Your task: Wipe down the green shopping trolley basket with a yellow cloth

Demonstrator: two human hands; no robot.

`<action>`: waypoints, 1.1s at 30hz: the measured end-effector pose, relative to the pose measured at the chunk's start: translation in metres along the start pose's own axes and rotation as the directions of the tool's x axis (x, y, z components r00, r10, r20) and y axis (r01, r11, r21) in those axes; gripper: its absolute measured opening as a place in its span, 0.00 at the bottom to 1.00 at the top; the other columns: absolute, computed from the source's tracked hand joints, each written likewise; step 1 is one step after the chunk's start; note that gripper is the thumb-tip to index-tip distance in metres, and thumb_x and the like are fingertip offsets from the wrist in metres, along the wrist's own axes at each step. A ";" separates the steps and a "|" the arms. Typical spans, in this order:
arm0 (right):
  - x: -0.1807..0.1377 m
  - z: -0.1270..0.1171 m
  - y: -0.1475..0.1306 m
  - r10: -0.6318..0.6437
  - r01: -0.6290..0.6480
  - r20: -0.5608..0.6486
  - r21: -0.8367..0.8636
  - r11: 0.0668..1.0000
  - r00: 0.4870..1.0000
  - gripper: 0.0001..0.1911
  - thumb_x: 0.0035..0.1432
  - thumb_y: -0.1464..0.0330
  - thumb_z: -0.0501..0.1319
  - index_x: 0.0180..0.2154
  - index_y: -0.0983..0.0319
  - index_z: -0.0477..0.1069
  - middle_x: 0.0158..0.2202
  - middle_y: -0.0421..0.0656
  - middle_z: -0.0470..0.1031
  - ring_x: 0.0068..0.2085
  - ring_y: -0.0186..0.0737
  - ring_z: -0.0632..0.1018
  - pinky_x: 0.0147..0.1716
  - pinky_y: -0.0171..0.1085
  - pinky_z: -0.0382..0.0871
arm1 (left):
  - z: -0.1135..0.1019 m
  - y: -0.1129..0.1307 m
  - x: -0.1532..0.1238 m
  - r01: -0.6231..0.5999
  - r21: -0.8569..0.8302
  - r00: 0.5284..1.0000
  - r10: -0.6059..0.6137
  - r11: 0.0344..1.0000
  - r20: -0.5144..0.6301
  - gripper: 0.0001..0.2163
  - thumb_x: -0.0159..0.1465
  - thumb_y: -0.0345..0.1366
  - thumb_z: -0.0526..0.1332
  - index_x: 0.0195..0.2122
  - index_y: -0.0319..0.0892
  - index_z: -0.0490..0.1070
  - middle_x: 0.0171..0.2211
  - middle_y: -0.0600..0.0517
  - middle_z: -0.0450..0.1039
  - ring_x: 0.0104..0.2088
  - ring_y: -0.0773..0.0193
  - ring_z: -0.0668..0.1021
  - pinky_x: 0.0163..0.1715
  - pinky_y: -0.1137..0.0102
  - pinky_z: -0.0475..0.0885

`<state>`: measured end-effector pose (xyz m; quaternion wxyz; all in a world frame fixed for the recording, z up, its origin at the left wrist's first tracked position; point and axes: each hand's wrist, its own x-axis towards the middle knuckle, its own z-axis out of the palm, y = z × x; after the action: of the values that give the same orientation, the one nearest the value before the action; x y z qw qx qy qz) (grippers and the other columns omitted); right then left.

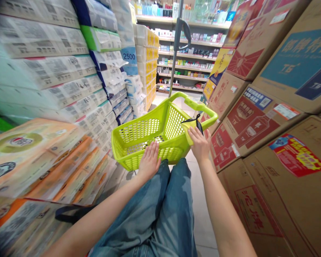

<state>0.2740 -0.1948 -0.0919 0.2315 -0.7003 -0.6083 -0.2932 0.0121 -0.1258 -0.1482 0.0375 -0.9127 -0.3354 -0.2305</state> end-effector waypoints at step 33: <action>-0.022 0.015 -0.136 -0.074 0.044 0.164 0.183 0.982 0.984 0.35 0.53 0.81 0.52 0.61 0.58 0.65 0.64 0.42 0.67 0.64 0.42 0.68 0.65 0.48 0.52 | -0.002 -0.002 -0.001 0.001 0.003 1.000 -0.001 1.000 0.019 0.32 0.68 0.36 0.50 0.71 0.29 0.43 0.72 0.42 0.44 0.72 0.55 0.47 0.70 0.58 0.48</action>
<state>0.1396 -0.1791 -0.1225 0.2317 -0.6808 -0.6702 -0.1833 0.0094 -0.1257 -0.1470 0.0357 -0.9146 -0.3367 -0.2211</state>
